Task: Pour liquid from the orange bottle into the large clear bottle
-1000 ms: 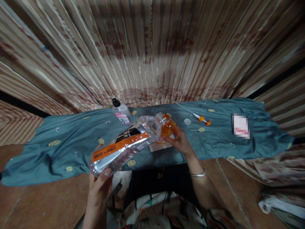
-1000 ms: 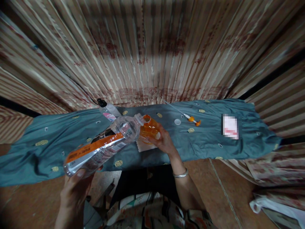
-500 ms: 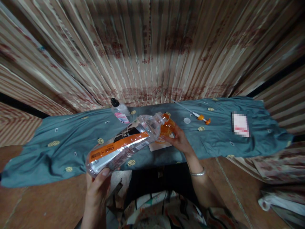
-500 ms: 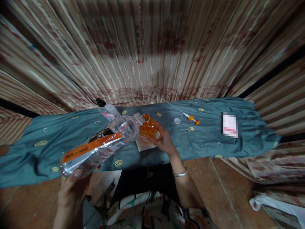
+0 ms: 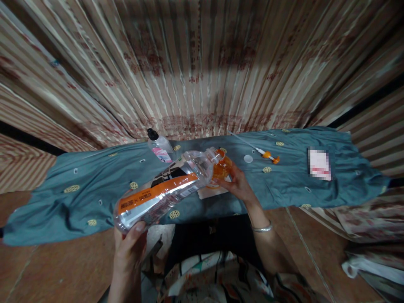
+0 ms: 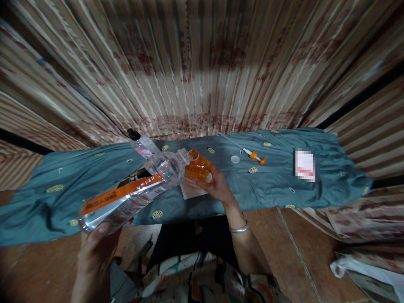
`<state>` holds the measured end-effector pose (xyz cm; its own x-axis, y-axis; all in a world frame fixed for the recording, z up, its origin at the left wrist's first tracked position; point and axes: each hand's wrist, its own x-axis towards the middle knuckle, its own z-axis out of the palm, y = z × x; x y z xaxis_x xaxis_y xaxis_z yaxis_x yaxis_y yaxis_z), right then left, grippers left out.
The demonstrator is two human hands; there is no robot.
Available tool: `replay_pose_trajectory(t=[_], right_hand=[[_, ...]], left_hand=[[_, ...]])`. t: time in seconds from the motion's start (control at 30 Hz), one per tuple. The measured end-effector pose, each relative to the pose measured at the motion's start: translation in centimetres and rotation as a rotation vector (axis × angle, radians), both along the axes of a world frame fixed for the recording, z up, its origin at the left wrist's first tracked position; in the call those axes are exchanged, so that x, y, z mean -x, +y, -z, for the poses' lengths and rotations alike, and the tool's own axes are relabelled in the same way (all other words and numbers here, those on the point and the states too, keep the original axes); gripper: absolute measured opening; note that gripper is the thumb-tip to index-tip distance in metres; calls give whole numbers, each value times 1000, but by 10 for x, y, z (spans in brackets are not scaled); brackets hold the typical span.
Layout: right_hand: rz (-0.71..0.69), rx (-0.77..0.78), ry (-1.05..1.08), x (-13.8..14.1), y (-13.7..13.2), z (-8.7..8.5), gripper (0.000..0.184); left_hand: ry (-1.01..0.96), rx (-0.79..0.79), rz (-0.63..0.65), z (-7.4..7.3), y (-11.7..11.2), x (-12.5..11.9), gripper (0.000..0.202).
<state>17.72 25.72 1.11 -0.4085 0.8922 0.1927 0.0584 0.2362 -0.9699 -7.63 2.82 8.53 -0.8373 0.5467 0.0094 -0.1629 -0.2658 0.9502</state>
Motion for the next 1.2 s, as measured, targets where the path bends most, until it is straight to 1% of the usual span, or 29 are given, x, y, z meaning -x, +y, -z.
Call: replay_pose_trajectory(t=[0.13, 0.3, 0.37, 0.53, 0.63, 0.77, 0.83, 1.0, 1.2], right_hand=[[6, 5, -8, -1, 0, 0, 89], [20, -9, 3, 1, 1, 0, 88], [21, -9, 6, 1, 1, 0, 88], [23, 2, -2, 1, 0, -2, 89], [29, 8, -1, 1, -1, -4, 90], [37, 14, -7, 2, -1, -6, 89], [31, 14, -7, 2, -1, -6, 89], [-3, 2, -11, 0, 1, -1, 92], [-20, -9, -5, -3, 4, 7, 91]], left_hand=[[-7, 26, -3, -1, 0, -2, 79], [9, 27, 9, 7, -4, 0, 82], [8, 21, 10, 9, -5, 1, 80], [10, 15, 13, 11, -7, 2, 77], [11, 23, 9, 11, -7, 2, 79], [4, 33, 8, 11, -6, 3, 88], [4, 31, 10, 11, -6, 3, 88], [14, 11, 22, 8, -5, 2, 74], [31, -8, 12, 6, -1, 3, 75]])
